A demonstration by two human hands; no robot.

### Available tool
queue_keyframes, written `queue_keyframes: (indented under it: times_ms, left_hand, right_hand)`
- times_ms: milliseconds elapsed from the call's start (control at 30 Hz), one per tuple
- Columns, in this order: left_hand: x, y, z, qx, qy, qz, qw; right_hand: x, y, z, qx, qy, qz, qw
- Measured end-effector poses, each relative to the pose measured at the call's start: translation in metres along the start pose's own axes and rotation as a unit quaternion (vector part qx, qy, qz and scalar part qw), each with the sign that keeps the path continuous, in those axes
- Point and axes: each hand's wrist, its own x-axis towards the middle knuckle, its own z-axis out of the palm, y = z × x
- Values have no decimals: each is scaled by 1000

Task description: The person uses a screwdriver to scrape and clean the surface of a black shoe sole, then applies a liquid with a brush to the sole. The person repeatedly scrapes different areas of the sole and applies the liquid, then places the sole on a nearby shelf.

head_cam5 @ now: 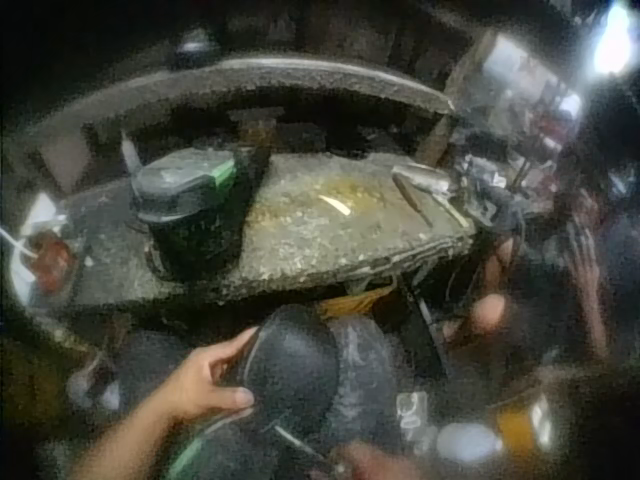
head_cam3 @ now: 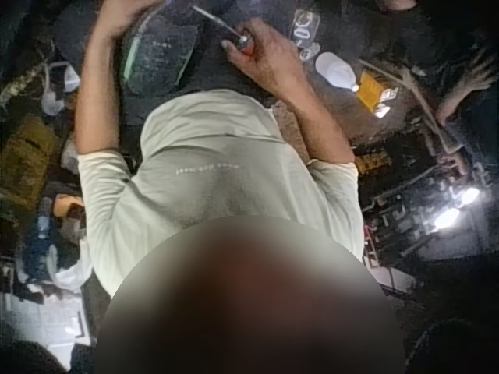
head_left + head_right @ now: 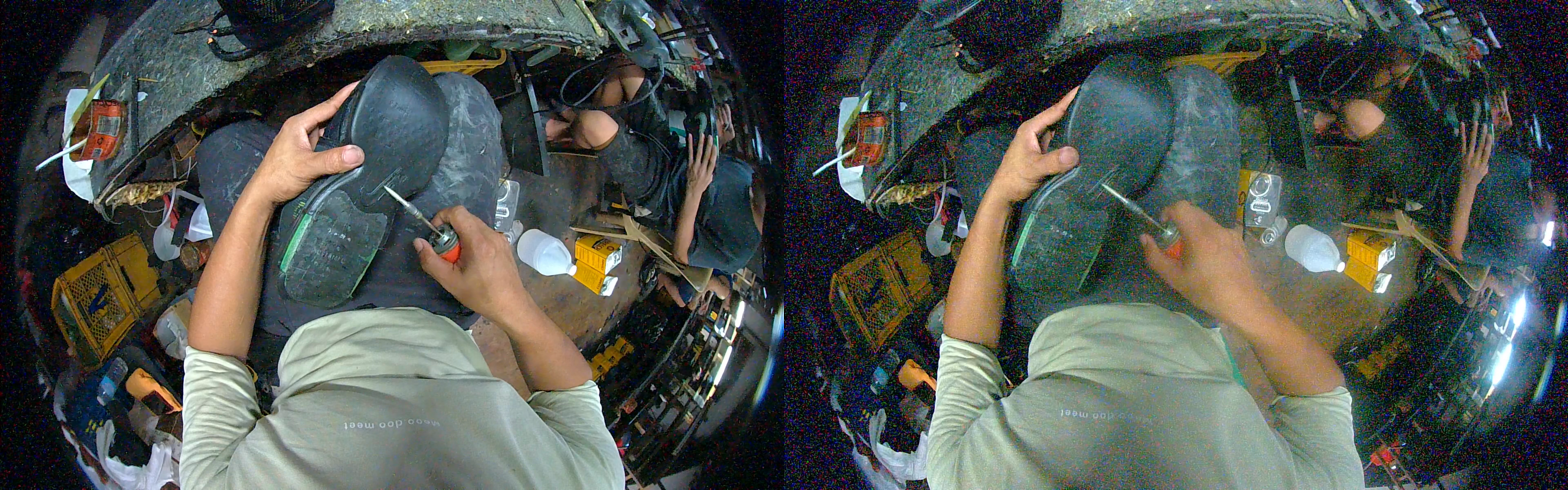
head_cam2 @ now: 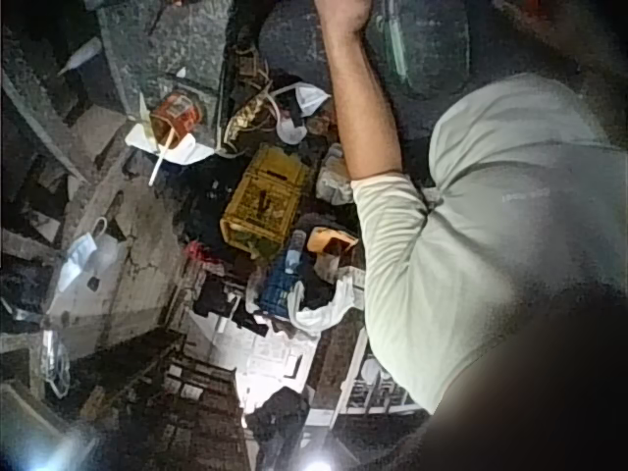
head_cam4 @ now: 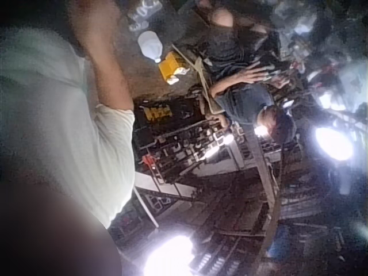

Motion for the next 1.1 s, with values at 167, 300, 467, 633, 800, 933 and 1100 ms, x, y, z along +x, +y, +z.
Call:
queue_keyframes:
  times_ms: [167,300,467,633,800,933,1100]
  left_hand:
    - [0,0,0,-5,0,-9,1000]
    - [0,-1,0,-8,1,-8,1000]
    - [0,-1,1,-9,2,1,1000]
    - [1,0,0,-12,0,2,1000]
    - [1,0,1,-20,-7,-1,1000]
    - [0,-1,0,-21,-4,-2,1000]
    - [0,-2,-1,5,2,2,1000]
  right_hand:
    - [0,0,0,0,-7,5,1000]
    - [0,0,0,0,-18,13,1000]
    - [0,-1,-1,15,-18,24,999]
    - [0,-1,-2,14,-14,21,1000]
    - [-1,0,-1,4,-17,20,1000]
    - [-1,0,0,-4,-11,3,1000]
    - [-2,0,1,-6,-9,0,1000]
